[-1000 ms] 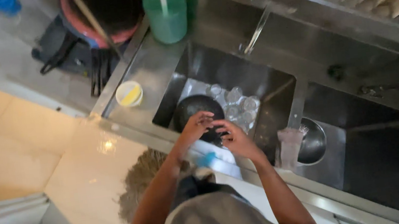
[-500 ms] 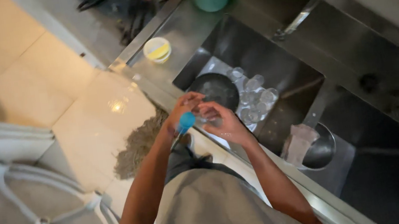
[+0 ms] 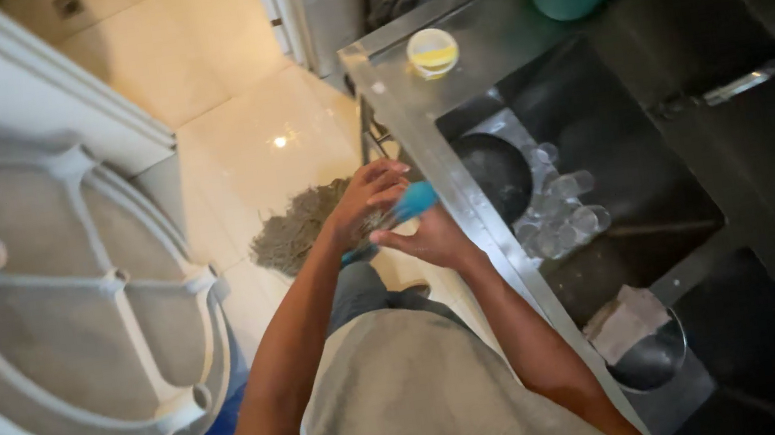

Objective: Mopping the floor in a kitchen environment.

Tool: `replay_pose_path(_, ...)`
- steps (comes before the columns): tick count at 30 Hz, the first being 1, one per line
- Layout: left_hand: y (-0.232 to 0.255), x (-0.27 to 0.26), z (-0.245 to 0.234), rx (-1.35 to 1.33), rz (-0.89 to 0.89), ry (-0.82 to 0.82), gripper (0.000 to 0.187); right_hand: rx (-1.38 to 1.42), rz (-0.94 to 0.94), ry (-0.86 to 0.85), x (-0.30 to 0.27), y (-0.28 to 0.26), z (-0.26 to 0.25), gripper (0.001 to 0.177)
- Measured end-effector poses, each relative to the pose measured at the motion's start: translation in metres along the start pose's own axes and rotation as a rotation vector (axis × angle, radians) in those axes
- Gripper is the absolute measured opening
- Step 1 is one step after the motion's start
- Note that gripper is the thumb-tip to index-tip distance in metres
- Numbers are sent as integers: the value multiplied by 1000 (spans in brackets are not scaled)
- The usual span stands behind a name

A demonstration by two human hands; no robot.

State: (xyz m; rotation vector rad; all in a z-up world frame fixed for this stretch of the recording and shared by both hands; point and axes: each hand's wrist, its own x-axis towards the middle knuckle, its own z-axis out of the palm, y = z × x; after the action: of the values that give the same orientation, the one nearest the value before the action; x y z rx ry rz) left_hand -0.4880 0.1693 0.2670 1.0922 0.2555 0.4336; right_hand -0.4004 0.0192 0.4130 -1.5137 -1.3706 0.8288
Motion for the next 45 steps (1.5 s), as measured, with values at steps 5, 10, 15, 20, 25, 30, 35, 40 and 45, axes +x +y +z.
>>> replay_pose_path(5, 2, -30, -20, -145, -97, 177, 21, 54, 28, -54, 13, 39, 35, 39)
replay_pose_path(10, -7, -69, -60, -13, 46, 178, 20, 139, -86, -96, 29, 30, 75, 36)
replay_pose_path(15, 10, -131, -80, -12, 102, 184, 24, 272, -38, -145, 32, 24, 125, 36)
replay_pose_path(20, 1, -183, -108, 35, 141, 242, 28, 266, -100, -166, 22, 0, 173, 36)
replay_pose_path(25, -9, -235, -119, -52, -9, 289, 33, 323, -107, -153, 2, -14, 210, 36)
replay_pose_path(30, -5, -263, -97, 145, 135, 93, 39, 234, -32, -72, -20, -12, 226, 36)
replay_pose_path(35, 11, -260, -50, 310, 270, 26, 51, 271, 31, 0, -44, -33, 228, 26)
replay_pose_path(40, -1, -257, -19, 230, 316, -104, 35, 93, 6, 139, -77, 9, 230, 27)
replay_pose_path(45, -38, -258, 2, 527, 166, -151, 10, 67, -20, 141, -120, -7, 218, 44)
